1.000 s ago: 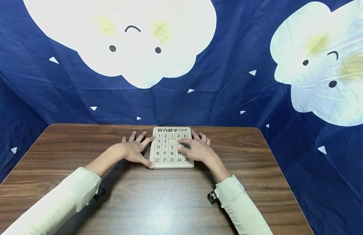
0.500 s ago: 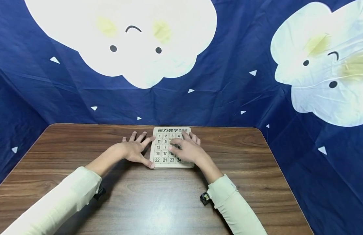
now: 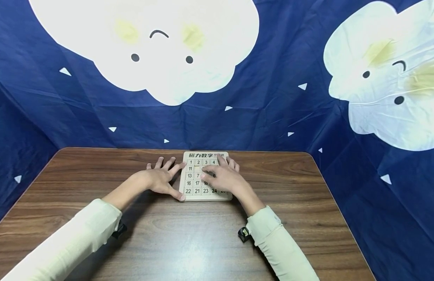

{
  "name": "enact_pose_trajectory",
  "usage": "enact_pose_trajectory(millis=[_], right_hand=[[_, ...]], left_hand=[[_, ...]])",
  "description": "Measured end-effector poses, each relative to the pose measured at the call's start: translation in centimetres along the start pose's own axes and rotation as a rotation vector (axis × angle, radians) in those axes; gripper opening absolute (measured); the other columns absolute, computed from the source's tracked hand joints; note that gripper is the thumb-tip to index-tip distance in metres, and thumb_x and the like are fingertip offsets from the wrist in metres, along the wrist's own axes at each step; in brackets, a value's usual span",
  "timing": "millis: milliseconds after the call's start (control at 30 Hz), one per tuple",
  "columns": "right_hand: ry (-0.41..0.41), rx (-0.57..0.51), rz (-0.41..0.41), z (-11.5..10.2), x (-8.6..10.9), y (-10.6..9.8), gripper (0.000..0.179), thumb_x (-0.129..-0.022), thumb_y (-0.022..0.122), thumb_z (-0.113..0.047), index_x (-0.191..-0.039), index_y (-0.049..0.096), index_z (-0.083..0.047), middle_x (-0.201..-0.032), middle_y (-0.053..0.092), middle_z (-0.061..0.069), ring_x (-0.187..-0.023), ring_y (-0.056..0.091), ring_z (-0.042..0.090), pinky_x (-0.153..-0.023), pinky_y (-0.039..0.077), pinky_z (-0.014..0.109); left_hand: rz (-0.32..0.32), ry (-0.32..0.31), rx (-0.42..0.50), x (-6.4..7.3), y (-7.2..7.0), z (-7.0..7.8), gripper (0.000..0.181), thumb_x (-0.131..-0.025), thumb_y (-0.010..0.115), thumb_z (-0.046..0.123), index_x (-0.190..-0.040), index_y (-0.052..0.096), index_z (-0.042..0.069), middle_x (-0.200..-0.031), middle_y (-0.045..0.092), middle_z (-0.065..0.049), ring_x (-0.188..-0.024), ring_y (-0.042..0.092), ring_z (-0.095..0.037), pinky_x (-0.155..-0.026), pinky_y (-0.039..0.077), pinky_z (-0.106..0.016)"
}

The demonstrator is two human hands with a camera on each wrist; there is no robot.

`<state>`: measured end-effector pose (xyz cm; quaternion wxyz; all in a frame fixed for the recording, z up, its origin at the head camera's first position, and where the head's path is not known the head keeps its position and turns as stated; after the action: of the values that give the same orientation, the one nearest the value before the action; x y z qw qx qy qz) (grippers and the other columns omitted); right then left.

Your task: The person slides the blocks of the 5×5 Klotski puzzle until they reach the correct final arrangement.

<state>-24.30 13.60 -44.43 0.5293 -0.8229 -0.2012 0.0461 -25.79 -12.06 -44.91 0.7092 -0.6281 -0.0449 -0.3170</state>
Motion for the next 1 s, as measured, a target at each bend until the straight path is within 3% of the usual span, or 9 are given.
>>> enact_pose_trajectory(millis=[300, 533, 767, 1000], right_hand=[[0.026, 0.015, -0.018, 1.2, 0.2, -0.6, 0.046, -0.115, 0.059, -0.053, -0.156, 0.069, -0.036, -0.189, 0.018, 0.023, -0.172, 0.014, 0.059, -0.133, 0.015, 0.080], [-0.049, -0.027, 0.078, -0.7, -0.3, 0.2, 0.045, -0.112, 0.064, -0.048, -0.152, 0.073, -0.028, -0.187, 0.022, 0.027, -0.170, 0.017, 0.062, -0.134, 0.014, 0.081], [-0.067, 0.002, 0.010, -2.9, -1.0, 1.6, 0.054, -0.112, 0.059, -0.057, -0.162, 0.063, -0.035, -0.189, 0.016, 0.023, -0.172, 0.014, 0.059, -0.136, 0.011, 0.082], [-0.033, 0.058, -0.013, -2.9, -1.1, 2.0, 0.055, -0.112, 0.056, -0.063, -0.163, 0.060, -0.043, -0.190, 0.016, 0.022, -0.173, 0.013, 0.056, -0.137, 0.013, 0.079]], left_hand=[[0.003, -0.003, 0.000, -0.2, -0.1, 0.0, 0.142, -0.080, 0.079, 0.091, -0.184, 0.004, 0.029, -0.190, -0.006, -0.026, -0.170, -0.009, -0.067, -0.129, 0.004, -0.093], [-0.006, -0.006, -0.003, -0.2, 0.0, -0.1, 0.143, -0.080, 0.078, 0.092, -0.184, 0.003, 0.029, -0.190, -0.006, -0.026, -0.170, -0.011, -0.066, -0.129, 0.004, -0.093], [-0.004, -0.004, -0.005, -0.1, 0.0, 0.0, 0.141, -0.081, 0.077, 0.092, -0.184, 0.004, 0.028, -0.190, -0.006, -0.027, -0.170, -0.010, -0.066, -0.128, 0.005, -0.093], [-0.003, -0.006, -0.005, -0.2, 0.1, -0.1, 0.142, -0.080, 0.077, 0.092, -0.184, 0.004, 0.029, -0.190, -0.006, -0.027, -0.170, -0.010, -0.066, -0.128, 0.005, -0.093]])
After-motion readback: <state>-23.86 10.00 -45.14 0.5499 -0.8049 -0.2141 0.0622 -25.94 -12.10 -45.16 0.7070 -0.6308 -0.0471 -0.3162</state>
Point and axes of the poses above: each hand's wrist, its own x-axis away from the middle knuckle, its own y-axis out of the palm, z = x × y, the point moved 3 cm from there along -x, towards the middle knuckle
